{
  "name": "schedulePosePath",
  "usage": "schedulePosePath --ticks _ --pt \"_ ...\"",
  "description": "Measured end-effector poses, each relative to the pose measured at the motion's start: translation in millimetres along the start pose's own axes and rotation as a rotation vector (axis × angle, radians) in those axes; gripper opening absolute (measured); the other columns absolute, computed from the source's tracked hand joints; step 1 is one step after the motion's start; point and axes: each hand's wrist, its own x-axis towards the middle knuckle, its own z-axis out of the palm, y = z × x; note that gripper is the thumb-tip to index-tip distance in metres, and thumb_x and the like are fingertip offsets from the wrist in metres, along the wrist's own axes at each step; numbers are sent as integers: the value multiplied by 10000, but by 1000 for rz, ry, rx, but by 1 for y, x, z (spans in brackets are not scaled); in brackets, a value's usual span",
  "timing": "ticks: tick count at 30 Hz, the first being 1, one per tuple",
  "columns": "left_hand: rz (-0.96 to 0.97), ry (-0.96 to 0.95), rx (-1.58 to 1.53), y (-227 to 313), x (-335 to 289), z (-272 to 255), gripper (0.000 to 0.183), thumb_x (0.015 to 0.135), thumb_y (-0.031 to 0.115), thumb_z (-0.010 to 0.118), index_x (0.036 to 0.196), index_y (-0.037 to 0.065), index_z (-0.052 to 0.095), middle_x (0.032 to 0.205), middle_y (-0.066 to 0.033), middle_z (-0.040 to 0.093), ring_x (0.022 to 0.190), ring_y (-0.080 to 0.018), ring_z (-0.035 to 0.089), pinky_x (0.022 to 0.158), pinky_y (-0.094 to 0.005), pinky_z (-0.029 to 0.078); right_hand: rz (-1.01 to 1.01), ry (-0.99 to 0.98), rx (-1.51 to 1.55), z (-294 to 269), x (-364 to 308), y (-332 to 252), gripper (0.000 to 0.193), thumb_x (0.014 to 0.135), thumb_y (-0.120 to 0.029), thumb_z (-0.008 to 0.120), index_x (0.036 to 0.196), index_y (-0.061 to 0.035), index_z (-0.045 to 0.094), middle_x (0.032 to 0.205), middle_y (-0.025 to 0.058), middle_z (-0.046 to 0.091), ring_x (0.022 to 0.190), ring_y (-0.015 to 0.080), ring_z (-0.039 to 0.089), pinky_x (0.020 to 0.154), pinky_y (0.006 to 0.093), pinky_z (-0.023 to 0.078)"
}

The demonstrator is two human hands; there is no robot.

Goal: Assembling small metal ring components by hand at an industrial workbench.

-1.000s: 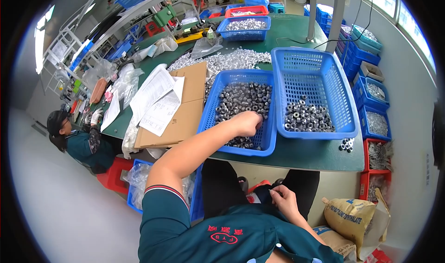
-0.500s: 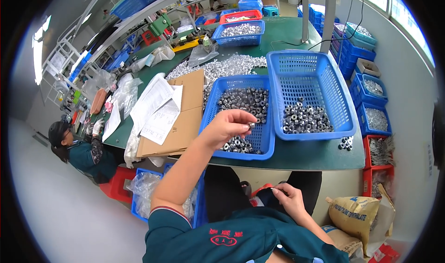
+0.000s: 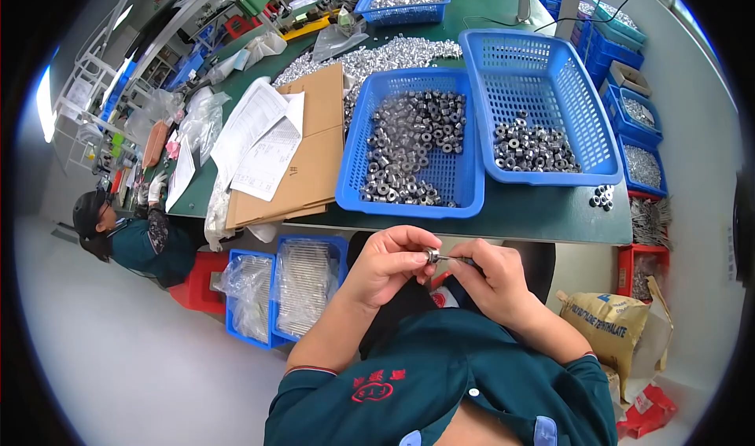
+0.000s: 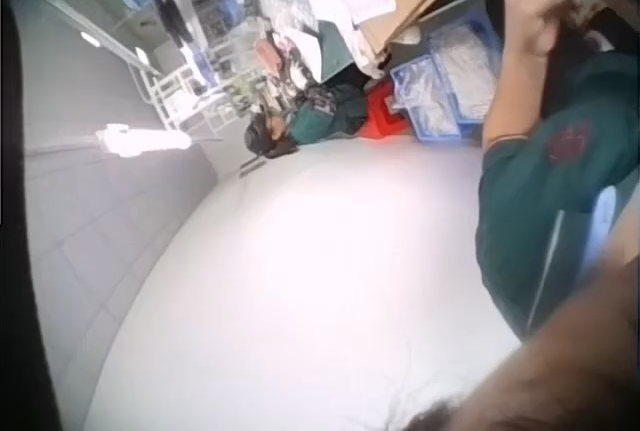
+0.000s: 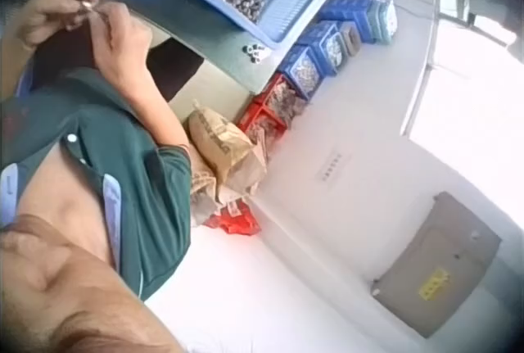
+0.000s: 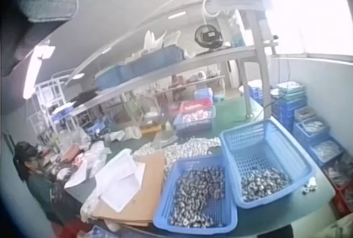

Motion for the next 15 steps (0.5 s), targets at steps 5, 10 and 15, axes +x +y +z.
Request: schedulePosePath --ticks 5,10,15 --pt "55 82 232 -5 -11 -3 214 835 -30 610 1047 -38 629 866 -76 656 744 -129 631 675 -255 520 -81 -10 -84 9 -3 0 98 818 -63 663 859 -28 581 669 70 612 583 232 617 510 319 466" --pt "106 134 304 -13 -16 5 199 852 -36 594 1048 -36 630 883 -69 654 770 -122 629 703 -258 524 -186 62 -279 21 -8 4 71 842 -75 625 853 -19 581 582 62 579 502 216 581 460 284 435" --pt "217 206 446 -26 -18 8 191 862 -43 584 1045 -24 633 963 -57 640 857 -104 612 733 -251 523 684 -84 467 17 -8 -8 194 930 -178 575 862 4 583 547 26 554 475 74 519 437 229 389"
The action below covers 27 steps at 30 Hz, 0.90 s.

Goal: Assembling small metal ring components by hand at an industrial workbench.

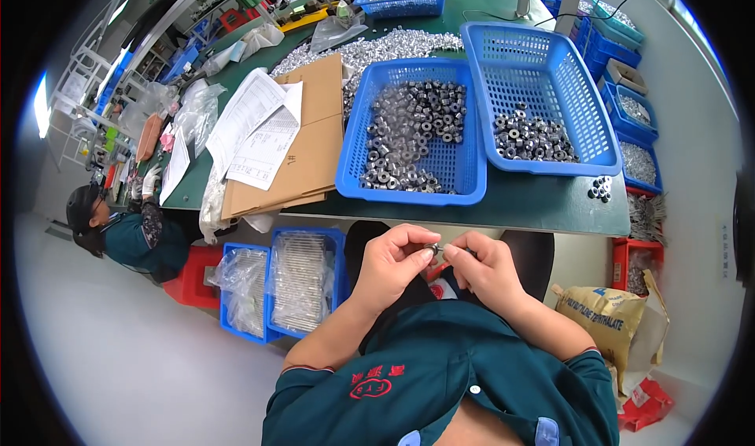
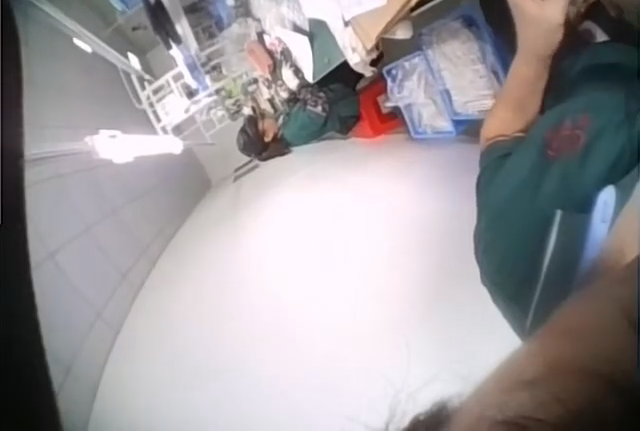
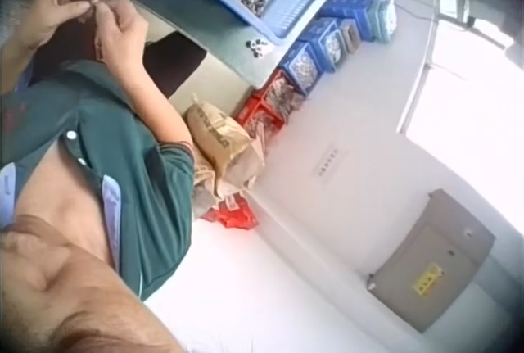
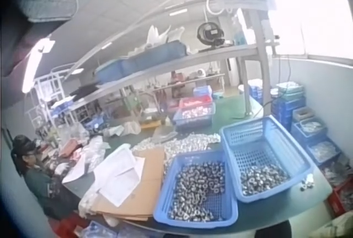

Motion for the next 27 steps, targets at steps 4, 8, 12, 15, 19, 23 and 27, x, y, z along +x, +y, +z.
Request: schedulePosePath --ticks 4,8,12,15,19,23,27 --pt "139 56 165 -2 -2 4 194 853 -50 598 1042 -18 633 978 -48 630 886 -90 594 768 -232 504 170 -115 297 -8 7 9 231 929 -227 574 855 -9 589 528 15 525 434 71 452 414 213 308" --pt "14 89 -49 -4 -3 4 215 829 -64 606 1037 -16 630 908 -45 635 852 -95 596 747 -232 497 110 -101 248 -8 3 7 213 935 -200 565 848 -7 590 532 14 531 444 76 478 429 215 348" --pt "-65 50 -244 -12 -3 2 222 814 -59 615 1031 -17 626 885 -44 637 805 -100 595 718 -233 491 -166 59 -125 -4 -7 6 143 904 -129 604 829 -8 592 570 51 579 492 117 563 477 244 432" --pt "-62 65 -213 -13 -2 0 201 812 -43 608 1011 -17 617 888 -58 639 779 -122 596 717 -252 492 -516 186 -435 -10 -4 14 92 858 -86 643 821 -18 594 612 92 604 527 178 608 492 272 462" --pt "-161 41 -474 -10 -2 -5 197 812 2 575 1009 8 585 946 -106 617 794 -184 608 694 -294 493 -590 197 -474 -12 -6 17 78 813 -59 669 824 -32 597 644 120 613 548 254 618 483 307 466" --pt "-236 -23 -616 -10 -3 -3 200 807 3 571 1007 12 586 948 -102 624 807 -186 622 687 -295 503 -612 166 -416 -7 -3 25 88 813 -65 674 832 -30 596 643 115 615 541 250 618 481 314 466" --pt "-261 0 -609 -10 -5 0 217 819 2 567 1033 -3 599 917 -111 645 803 -193 643 680 -293 519 -608 139 -380 -5 -2 25 88 817 -43 667 849 -11 592 685 112 637 586 243 642 514 306 485"
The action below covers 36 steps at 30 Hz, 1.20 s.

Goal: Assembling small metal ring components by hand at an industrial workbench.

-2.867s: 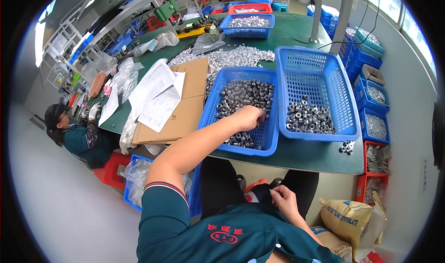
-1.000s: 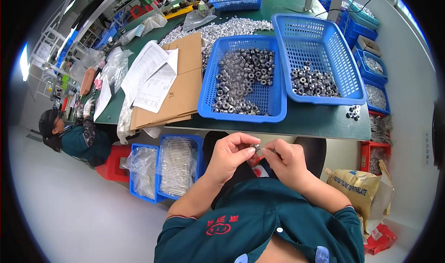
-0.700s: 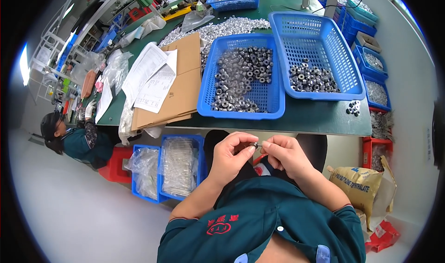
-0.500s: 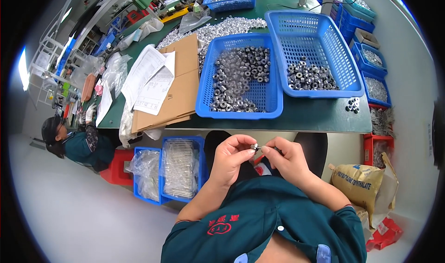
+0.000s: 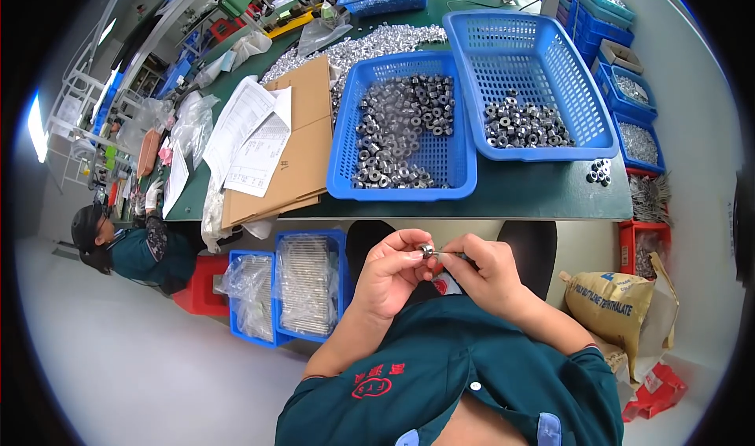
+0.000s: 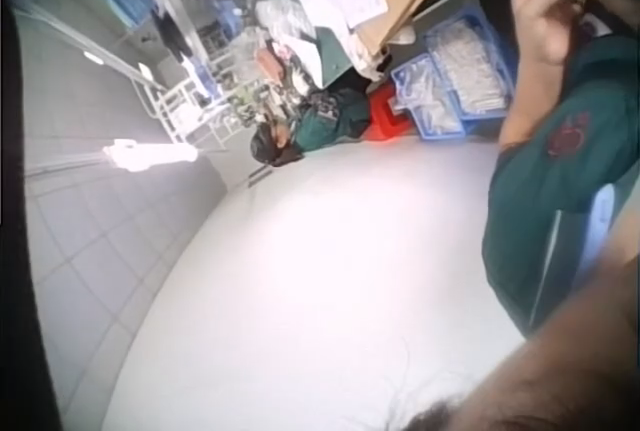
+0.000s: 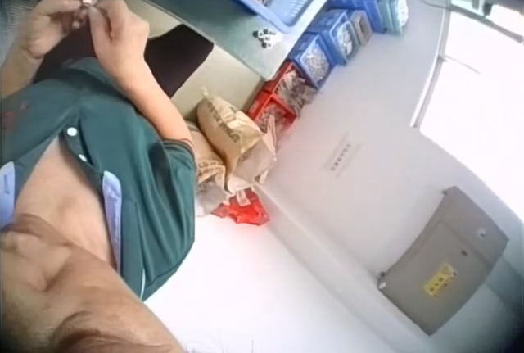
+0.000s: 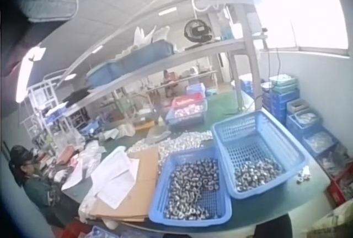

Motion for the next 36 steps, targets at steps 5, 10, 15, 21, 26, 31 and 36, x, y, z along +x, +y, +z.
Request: schedulePosePath --ticks 5,10,15,21,26,31,36 --pt "65 46 168 -4 -1 1 217 830 9 580 1044 -14 611 910 -109 658 777 -190 645 667 -293 512 -54 -48 -88 -4 4 1 75 824 -6 650 857 5 584 740 113 665 660 231 679 560 296 514" --pt "175 73 311 -4 2 12 215 827 -23 599 1040 -42 619 886 -124 664 770 -193 653 686 -296 529 -338 -24 -435 -13 11 -3 110 817 -54 640 764 -38 544 639 83 627 549 266 617 490 319 480" --pt "320 -5 615 -1 7 29 210 865 -67 566 1072 -53 602 999 -98 618 860 -142 636 771 -285 541 676 -130 674 -24 9 -12 160 921 -170 593 846 -28 588 589 15 565 464 56 467 432 201 352" --pt "544 -316 1244 20 39 78 197 836 -79 577 1021 -39 634 1016 -87 597 881 -134 621 766 -252 523 726 -91 1218 -59 1 9 195 945 -218 553 856 -48 588 526 10 502 414 68 397 408 205 274" --pt "672 -324 1316 27 119 133 171 808 -6 614 978 -6 633 866 -68 651 771 -115 630 713 -255 509 601 314 763 -68 -16 21 199 934 -224 565 834 -53 580 565 -2 524 457 49 434 424 188 302" --pt "575 -373 1657 3 248 135 193 682 16 560 834 36 677 834 -165 676 803 -322 655 726 -399 514 691 223 662 -47 -42 48 179 918 -208 591 854 -42 596 589 4 544 488 47 443 459 184 339" --pt "504 -359 1989 -9 291 132 211 688 17 561 848 47 696 876 -168 677 884 -323 645 795 -408 507 746 216 644 -41 -55 62 173 913 -204 589 838 -48 593 587 1 545 488 48 442 464 188 341"
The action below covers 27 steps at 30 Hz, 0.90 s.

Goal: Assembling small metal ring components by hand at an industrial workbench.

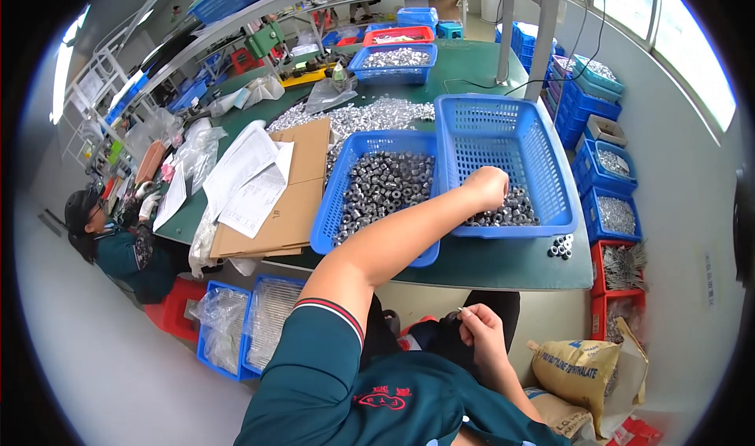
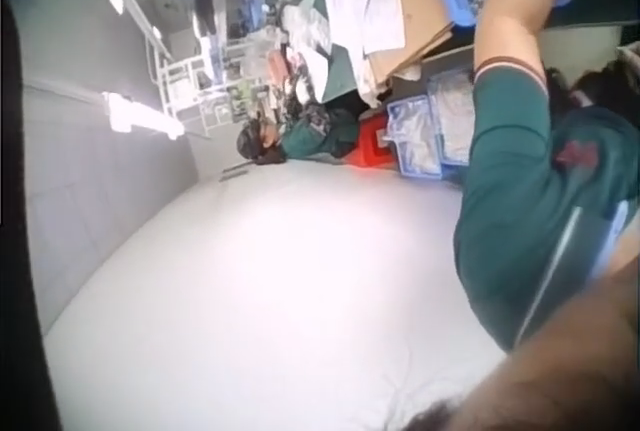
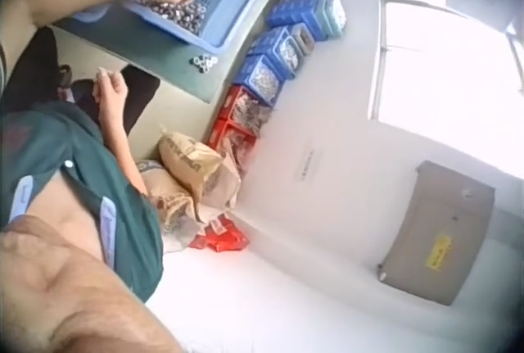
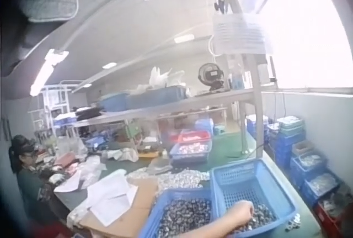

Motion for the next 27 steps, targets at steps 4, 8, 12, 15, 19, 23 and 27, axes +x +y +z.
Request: schedulePosePath --ticks 4,8,12,15,19,23,27 --pt "173 252 -92 -16 -12 -30 239 710 71 600 928 52 696 918 -164 658 856 -335 635 798 -405 507 1 9 12 -7 3 6 165 915 -194 586 835 -50 595 586 -2 542 489 48 445 465 191 342" --pt "75 487 -162 -26 -70 -101 151 741 97 594 858 43 675 840 -133 661 794 -294 641 711 -391 509 48 51 -77 -29 17 41 170 909 -195 589 824 -48 597 575 -1 537 469 56 440 444 198 334" --pt "-170 194 -135 -80 -120 -106 180 749 128 609 893 62 695 876 -118 700 832 -260 670 747 -361 518 205 39 -292 -39 28 83 168 874 -200 605 805 -47 608 563 1 539 454 70 444 428 216 345" --pt "-245 -38 -68 -92 -129 -83 194 771 92 620 945 52 697 864 -107 700 811 -207 670 745 -325 517 220 12 -366 -41 35 100 157 871 -188 602 808 -45 614 568 -2 549 462 75 463 441 224 368" --pt "-157 -7 39 -115 -124 -45 276 737 67 645 1011 52 677 931 -147 684 865 -299 655 779 -381 515 174 -10 -521 -33 39 106 177 880 -203 601 831 -34 621 577 6 561 478 83 491 453 233 391" --pt "-165 24 100 -111 -116 -35 336 720 82 671 1055 69 658 945 -148 674 907 -334 636 798 -410 509 170 18 -553 -36 34 112 188 878 -213 611 839 -29 625 588 13 568 490 86 506 466 239 404" --pt "-184 -4 96 -110 -108 -31 269 701 88 691 969 78 671 964 -142 667 915 -338 632 798 -426 510 134 33 -633 -41 34 120 192 875 -207 615 861 -15 630 598 24 576 505 93 525 477 247 420"
